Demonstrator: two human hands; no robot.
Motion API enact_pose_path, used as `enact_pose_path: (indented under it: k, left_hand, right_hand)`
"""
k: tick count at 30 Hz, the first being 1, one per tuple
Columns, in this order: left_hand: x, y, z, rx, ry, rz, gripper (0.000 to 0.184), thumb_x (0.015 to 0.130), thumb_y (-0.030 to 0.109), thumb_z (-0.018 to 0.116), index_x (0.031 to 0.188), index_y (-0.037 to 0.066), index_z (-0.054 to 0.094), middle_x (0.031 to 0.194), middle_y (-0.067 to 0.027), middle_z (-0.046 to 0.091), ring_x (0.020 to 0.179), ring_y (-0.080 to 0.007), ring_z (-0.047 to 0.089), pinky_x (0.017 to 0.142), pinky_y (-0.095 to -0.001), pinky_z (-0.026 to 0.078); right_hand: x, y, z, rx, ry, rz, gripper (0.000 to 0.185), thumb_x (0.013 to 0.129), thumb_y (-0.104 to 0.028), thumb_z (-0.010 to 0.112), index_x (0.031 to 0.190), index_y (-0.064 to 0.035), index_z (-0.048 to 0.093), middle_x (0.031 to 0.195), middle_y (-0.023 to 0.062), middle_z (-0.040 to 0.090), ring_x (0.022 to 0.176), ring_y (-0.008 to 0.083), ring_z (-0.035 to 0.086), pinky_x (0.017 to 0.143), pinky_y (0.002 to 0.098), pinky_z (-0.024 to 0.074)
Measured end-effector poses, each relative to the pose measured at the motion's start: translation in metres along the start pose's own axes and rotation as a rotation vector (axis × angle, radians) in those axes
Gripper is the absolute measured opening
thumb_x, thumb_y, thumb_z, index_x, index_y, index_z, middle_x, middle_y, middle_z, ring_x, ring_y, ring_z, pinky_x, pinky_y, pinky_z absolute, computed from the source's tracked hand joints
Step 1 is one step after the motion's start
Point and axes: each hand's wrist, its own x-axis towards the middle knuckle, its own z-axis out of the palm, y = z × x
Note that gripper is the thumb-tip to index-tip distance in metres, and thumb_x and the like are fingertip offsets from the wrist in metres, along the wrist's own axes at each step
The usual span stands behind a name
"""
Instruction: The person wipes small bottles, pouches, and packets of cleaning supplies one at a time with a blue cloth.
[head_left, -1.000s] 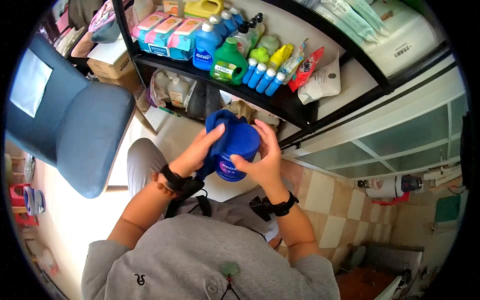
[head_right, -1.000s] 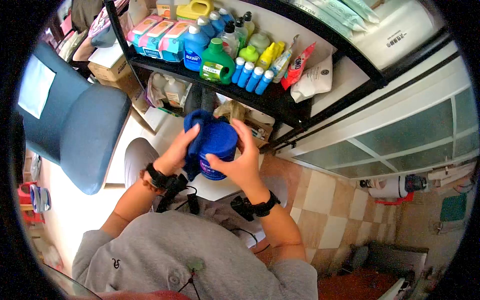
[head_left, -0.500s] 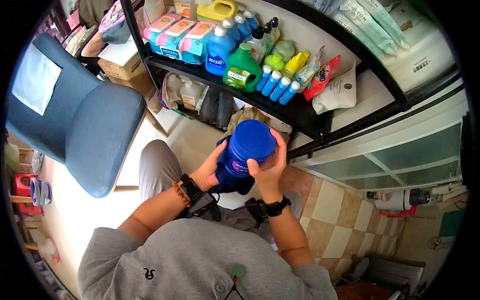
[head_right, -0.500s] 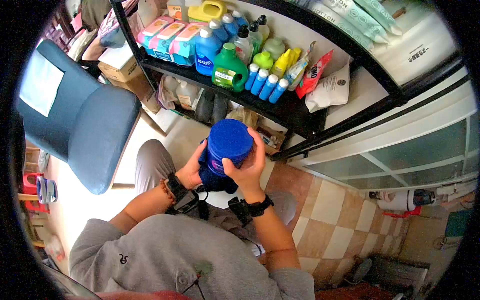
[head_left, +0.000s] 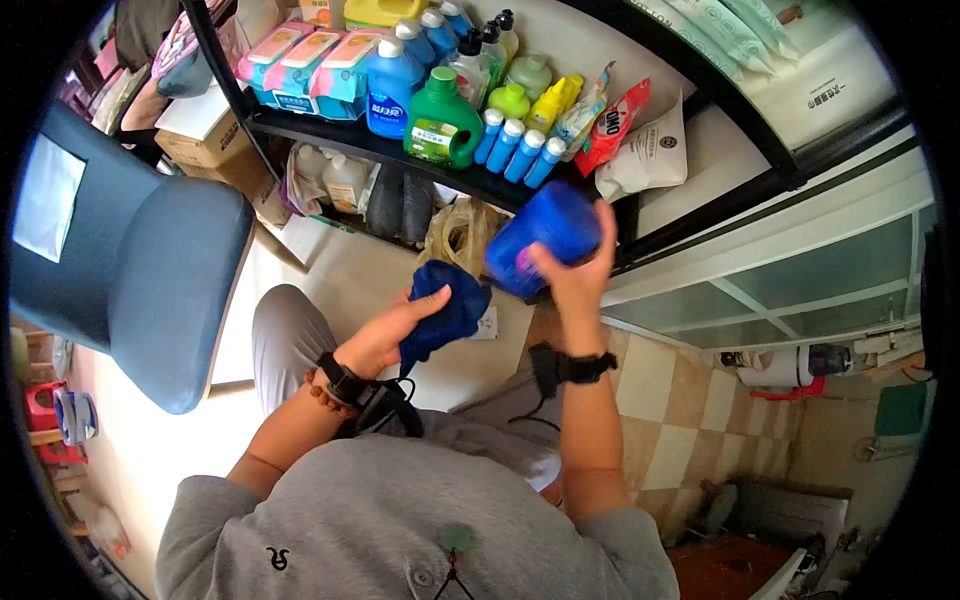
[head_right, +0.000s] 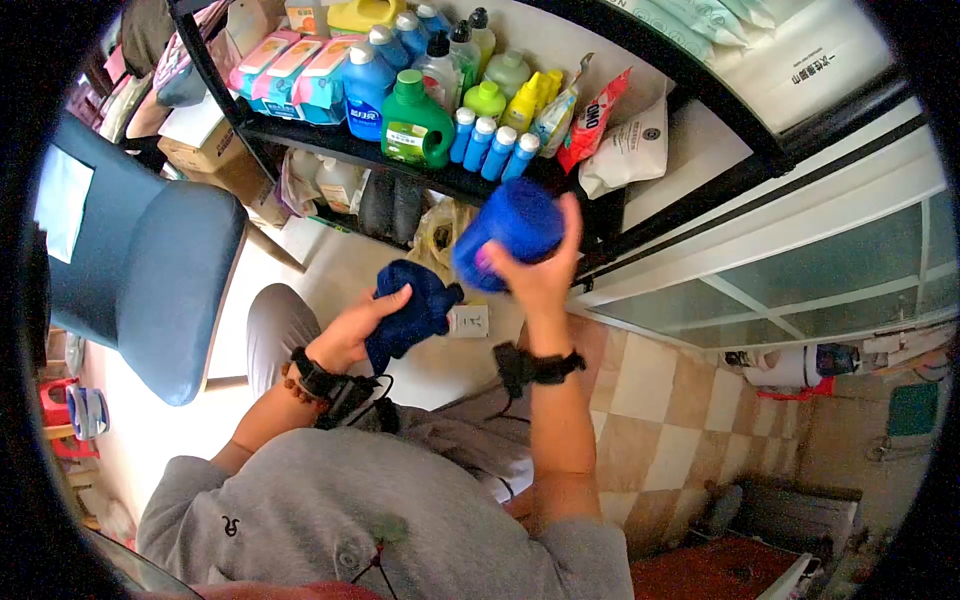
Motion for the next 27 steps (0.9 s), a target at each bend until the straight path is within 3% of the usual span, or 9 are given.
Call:
enact_pose_path:
  k: [2, 5, 9, 12, 19, 20, 23, 27]
  left_hand:
    - [-0.003, 0.003, 0.0, 0.034, 0.006, 0.013, 0.037, 0.091, 0.027, 0.061, 0.117, 0.002, 0.056, 0.105, -0.0084, 0.065, 0.09, -0.0154, 0.065, 0.079, -0.0273, 0.054]
    - [-0.009, 0.003, -0.002, 0.154, 0.056, 0.005, 0.038, 0.09, 0.027, 0.062, 0.115, -0.001, 0.056, 0.104, -0.0084, 0.065, 0.09, -0.0159, 0.065, 0.081, -0.0274, 0.053]
    - [-0.012, -0.003, 0.001, 0.053, -0.019, 0.009, 0.036, 0.09, 0.026, 0.062, 0.114, 0.0, 0.057, 0.102, -0.0094, 0.065, 0.086, -0.0158, 0.065, 0.076, -0.0287, 0.054]
    - [-0.01, -0.009, -0.009, 0.11, 0.018, -0.051, 0.037, 0.093, 0.023, 0.056, 0.121, -0.002, 0.052, 0.109, -0.0123, 0.063, 0.093, -0.02, 0.064, 0.082, -0.0335, 0.054]
    - [-0.015, -0.002, -0.009, 0.13, 0.026, -0.044, 0.038, 0.092, 0.024, 0.058, 0.12, -0.002, 0.053, 0.107, -0.0112, 0.064, 0.091, -0.0191, 0.065, 0.076, -0.0313, 0.054]
    - [-0.014, -0.003, -0.01, 0.142, 0.026, -0.045, 0.038, 0.092, 0.025, 0.058, 0.119, -0.001, 0.053, 0.106, -0.0109, 0.065, 0.091, -0.0184, 0.065, 0.075, -0.0304, 0.054]
    - [-0.012, -0.005, -0.007, 0.172, 0.061, -0.027, 0.037, 0.092, 0.025, 0.059, 0.118, -0.001, 0.054, 0.105, -0.0092, 0.065, 0.088, -0.016, 0.065, 0.074, -0.0279, 0.053]
    - [-0.009, -0.003, -0.006, 0.184, 0.069, 0.002, 0.036, 0.091, 0.024, 0.06, 0.117, 0.0, 0.055, 0.103, -0.0074, 0.065, 0.088, -0.0139, 0.064, 0.075, -0.0255, 0.052]
  right_hand:
    - [0.03, -0.008, -0.017, -0.124, 0.114, -0.032, 0.109, 0.053, -0.011, 0.089, 0.141, -0.0038, 0.026, 0.129, 0.0161, 0.045, 0.11, 0.0241, 0.051, 0.096, 0.0369, 0.0418]
    - [0.075, 0.012, -0.047, -0.349, 0.17, -0.062, 0.112, 0.052, -0.017, 0.09, 0.141, -0.0024, 0.024, 0.132, 0.0191, 0.041, 0.114, 0.0269, 0.048, 0.1, 0.0389, 0.0381]
    - [0.103, 0.032, -0.054, -0.615, 0.159, -0.239, 0.106, 0.051, -0.02, 0.09, 0.136, -0.0025, 0.03, 0.131, 0.0193, 0.039, 0.12, 0.0305, 0.042, 0.103, 0.0416, 0.0337]
    - [0.105, 0.054, -0.048, -0.555, 0.176, -0.18, 0.1, 0.051, -0.021, 0.09, 0.131, -0.0031, 0.034, 0.126, 0.0166, 0.041, 0.119, 0.0307, 0.041, 0.102, 0.042, 0.0338]
    - [0.108, 0.074, -0.044, -0.413, 0.173, -0.156, 0.095, 0.056, -0.023, 0.09, 0.132, -0.0038, 0.034, 0.124, 0.0166, 0.044, 0.115, 0.0298, 0.046, 0.099, 0.0413, 0.0376]
    - [0.105, 0.07, -0.043, -0.417, 0.172, -0.149, 0.096, 0.056, -0.024, 0.089, 0.132, -0.0031, 0.034, 0.125, 0.0173, 0.044, 0.115, 0.0302, 0.046, 0.099, 0.0414, 0.0376]
    - [0.095, 0.057, -0.039, -0.851, 0.284, -0.172, 0.098, 0.058, -0.026, 0.089, 0.134, -0.0005, 0.032, 0.129, 0.0203, 0.043, 0.117, 0.0316, 0.046, 0.099, 0.0404, 0.0376]
    - [0.095, 0.065, -0.037, -0.67, 0.241, -0.111, 0.097, 0.057, -0.029, 0.089, 0.131, 0.002, 0.035, 0.126, 0.0216, 0.048, 0.114, 0.0308, 0.05, 0.097, 0.0388, 0.0399]
